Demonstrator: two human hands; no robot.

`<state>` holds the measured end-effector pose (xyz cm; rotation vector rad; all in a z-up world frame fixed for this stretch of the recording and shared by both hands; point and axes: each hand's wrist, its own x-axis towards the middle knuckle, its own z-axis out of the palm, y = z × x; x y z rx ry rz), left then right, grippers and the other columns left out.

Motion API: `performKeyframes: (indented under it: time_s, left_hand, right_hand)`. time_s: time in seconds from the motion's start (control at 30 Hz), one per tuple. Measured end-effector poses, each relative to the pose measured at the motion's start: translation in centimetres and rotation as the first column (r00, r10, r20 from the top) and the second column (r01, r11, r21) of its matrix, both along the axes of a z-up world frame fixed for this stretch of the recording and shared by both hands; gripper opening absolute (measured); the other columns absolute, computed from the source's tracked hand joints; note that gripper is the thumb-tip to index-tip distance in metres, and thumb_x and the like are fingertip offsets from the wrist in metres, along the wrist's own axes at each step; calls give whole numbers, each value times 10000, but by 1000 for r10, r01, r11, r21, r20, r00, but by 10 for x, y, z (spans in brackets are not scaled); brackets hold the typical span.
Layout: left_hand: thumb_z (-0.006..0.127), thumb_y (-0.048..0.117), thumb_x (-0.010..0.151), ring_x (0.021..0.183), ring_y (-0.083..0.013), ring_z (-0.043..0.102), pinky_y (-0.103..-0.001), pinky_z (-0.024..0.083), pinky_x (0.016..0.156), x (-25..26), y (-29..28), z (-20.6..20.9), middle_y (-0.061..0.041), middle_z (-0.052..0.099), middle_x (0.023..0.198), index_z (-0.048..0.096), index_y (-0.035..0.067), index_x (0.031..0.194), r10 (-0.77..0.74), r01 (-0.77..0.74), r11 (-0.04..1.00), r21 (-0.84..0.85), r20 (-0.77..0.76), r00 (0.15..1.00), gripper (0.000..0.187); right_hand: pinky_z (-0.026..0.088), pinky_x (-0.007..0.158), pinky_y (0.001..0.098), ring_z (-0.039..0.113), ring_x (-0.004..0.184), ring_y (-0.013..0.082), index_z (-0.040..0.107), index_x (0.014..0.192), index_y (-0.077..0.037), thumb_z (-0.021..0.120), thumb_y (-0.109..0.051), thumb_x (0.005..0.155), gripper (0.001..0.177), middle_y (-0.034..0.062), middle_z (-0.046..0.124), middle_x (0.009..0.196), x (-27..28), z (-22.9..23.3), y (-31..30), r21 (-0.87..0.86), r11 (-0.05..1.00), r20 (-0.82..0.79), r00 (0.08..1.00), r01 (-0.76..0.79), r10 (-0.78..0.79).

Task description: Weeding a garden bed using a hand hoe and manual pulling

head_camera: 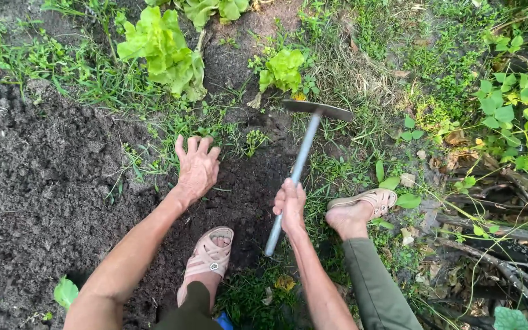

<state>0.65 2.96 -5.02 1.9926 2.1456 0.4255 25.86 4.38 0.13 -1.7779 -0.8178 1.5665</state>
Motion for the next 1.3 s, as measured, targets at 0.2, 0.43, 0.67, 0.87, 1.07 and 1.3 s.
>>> performKeyframes:
  time_s: [0.2,0.43,0.67,0.87,1.07,1.3]
  left_hand:
    - [786,202,801,1289,-297,427,-668,148,1151,2,8,3,-65,586,1297,728,163,1078,-5,5,999,37,7,1000,286]
    - [768,218,816,1299,-283,424,-654,156,1165,-3,-6,-4,-50,596,1284,732,187,1076,-4,4,1000,0,28,1000,265]
    - [716,212,742,1187,-327,532,-650,287,1104,-3,-3,23,-85,612,1252,671,168,986,-32,27,972,234,16,999,252]
    - [658,231,829,1261,-317,531,-662,288,1141,-1,-10,0,-117,619,1372,726,163,1128,-20,19,982,190,5,1000,313]
    - [679,245,805,1293,-321,526,-662,270,1160,-7,-8,-16,-109,610,1364,715,168,1122,1,-4,982,189,21,1000,329]
    - [697,224,788,1275,-332,513,-669,260,1161,8,-8,-14,-104,607,1351,726,170,1100,-15,2,983,182,74,997,318]
  right_hand:
    - [353,241,183,371,350,17,458,904,-154,468,-285,1078,218,-91,403,556,-7,-2,-35,-27,999,-86,995,40,-43]
    - [354,260,184,360,383,28,492,933,-169,470,-321,1088,219,-98,365,584,12,-17,-42,-115,993,-257,965,30,-59]
    - [184,272,236,299,372,44,482,759,-145,561,-275,990,276,-76,350,523,-2,-43,-64,-270,962,-329,936,37,-128]
    - [192,307,195,277,413,16,515,841,-173,560,-371,1068,305,-86,346,563,3,-44,-68,-276,961,-452,877,37,-163]
    - [211,304,198,295,419,10,503,850,-179,612,-471,995,343,-120,370,566,-6,-33,-61,-197,972,-618,753,130,-226]
    - [297,265,191,381,383,28,515,910,-126,404,-310,1176,342,-103,458,567,4,-19,-83,-336,931,-437,899,-142,-20]
